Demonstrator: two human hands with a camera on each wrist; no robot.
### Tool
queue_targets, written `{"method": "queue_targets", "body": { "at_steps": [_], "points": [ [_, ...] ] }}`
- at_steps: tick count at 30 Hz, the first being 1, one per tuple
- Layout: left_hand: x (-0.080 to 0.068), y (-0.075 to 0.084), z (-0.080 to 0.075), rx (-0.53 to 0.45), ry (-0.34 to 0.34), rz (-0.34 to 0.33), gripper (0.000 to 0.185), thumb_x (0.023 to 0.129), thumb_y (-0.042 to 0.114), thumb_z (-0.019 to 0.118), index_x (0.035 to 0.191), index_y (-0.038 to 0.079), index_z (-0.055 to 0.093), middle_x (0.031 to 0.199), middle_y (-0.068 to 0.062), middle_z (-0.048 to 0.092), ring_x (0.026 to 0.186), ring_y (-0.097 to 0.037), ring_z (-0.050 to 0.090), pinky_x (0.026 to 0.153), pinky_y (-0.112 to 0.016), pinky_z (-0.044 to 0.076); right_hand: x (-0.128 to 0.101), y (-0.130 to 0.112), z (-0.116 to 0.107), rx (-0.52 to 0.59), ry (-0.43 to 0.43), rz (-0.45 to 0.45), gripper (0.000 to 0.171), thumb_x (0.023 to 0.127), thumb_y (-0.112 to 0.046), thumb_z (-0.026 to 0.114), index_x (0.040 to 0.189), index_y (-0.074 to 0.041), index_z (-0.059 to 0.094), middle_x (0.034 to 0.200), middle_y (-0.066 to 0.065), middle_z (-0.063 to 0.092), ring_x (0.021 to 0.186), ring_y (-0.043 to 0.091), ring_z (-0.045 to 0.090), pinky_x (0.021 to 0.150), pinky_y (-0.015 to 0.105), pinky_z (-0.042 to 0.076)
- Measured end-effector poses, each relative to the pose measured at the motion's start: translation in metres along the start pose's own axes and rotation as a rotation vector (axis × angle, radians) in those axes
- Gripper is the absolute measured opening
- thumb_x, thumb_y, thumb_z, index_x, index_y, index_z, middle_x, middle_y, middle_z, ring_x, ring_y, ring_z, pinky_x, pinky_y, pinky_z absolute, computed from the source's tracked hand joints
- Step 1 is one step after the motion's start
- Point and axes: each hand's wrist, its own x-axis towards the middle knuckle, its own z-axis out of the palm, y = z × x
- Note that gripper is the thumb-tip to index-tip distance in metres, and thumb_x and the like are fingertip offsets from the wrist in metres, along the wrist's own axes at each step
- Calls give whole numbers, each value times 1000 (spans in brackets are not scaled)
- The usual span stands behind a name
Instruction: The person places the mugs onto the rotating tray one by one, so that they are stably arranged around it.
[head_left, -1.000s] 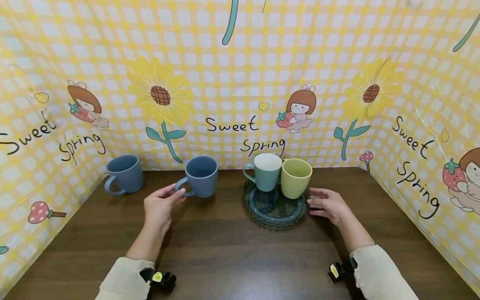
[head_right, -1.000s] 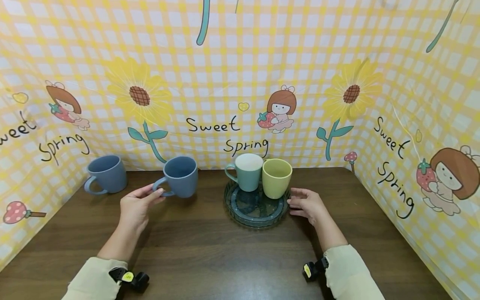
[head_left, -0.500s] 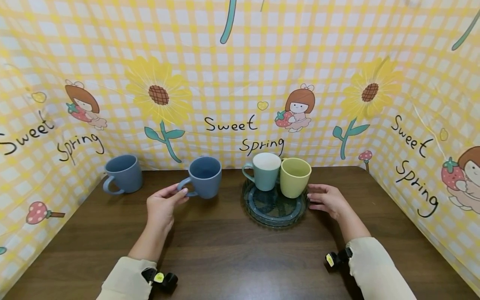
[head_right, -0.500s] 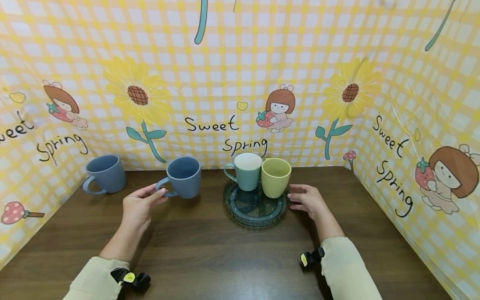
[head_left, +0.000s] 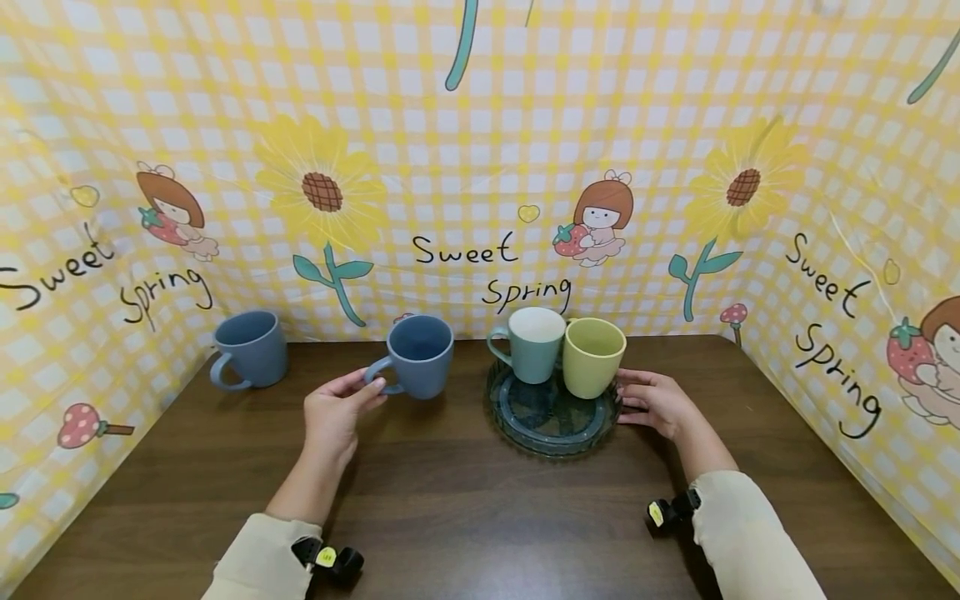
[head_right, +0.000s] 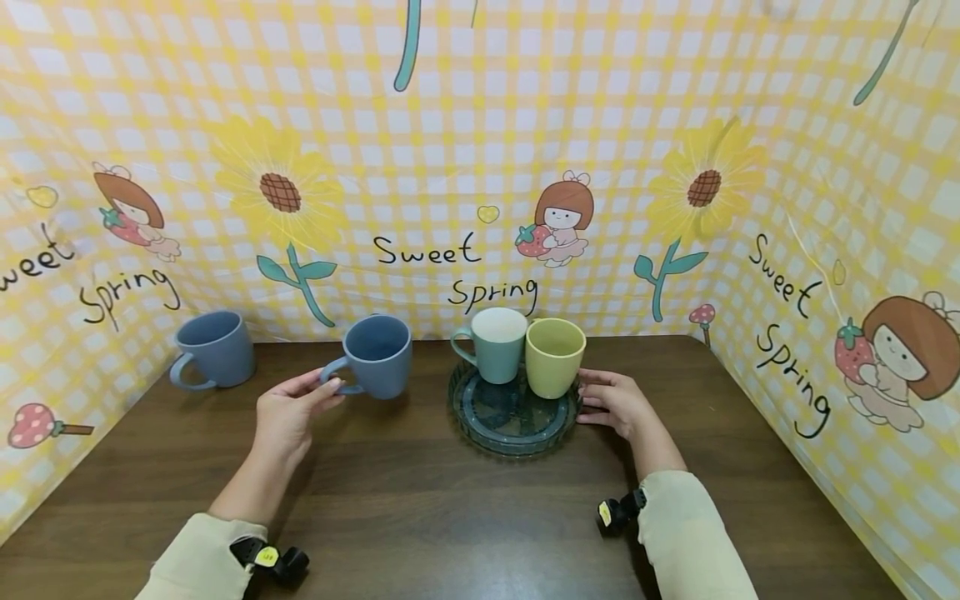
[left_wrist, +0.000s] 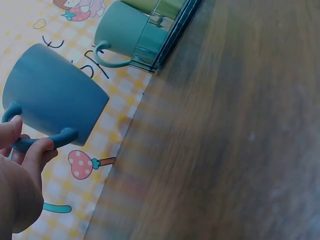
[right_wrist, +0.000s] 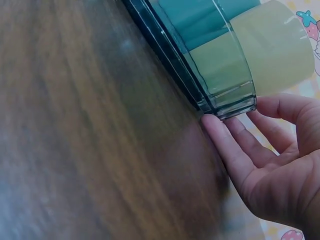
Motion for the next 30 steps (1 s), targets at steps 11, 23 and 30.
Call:
{"method": "queue_targets", "body": {
  "at_steps": [11, 23, 30],
  "points": [
    [-2, -1, 4, -27, -30, -15, 31, 79, -17, 71, 74, 13, 76, 73, -3, 66, 66, -13, 70, 66, -32, 61, -4, 3, 0, 5, 11, -10, 59, 96, 1, 51, 149, 9, 26, 124, 17, 48, 92, 16, 59, 79, 40, 59],
    [-4, 0, 11, -25, -30, -27, 33, 79, -18, 71, 72, 15, 77, 72, -2, 66, 64, -12, 68, 65, -32, 61, -10, 4, 2, 40, -20, -23, 61, 96, 5, 50, 149, 10, 22, 146, 30, 25, 99, 21, 55, 83, 43, 58],
    [-8, -3, 18, -18, -38, -49, 32, 79, -16, 71, 72, 15, 77, 72, -3, 65, 63, -12, 68, 66, -32, 61, -16, 2, 7, 48, -12, -19, 62, 95, 4, 52, 149, 10, 22, 138, 29, 32, 97, 21, 57, 84, 45, 58]
  ]
}}
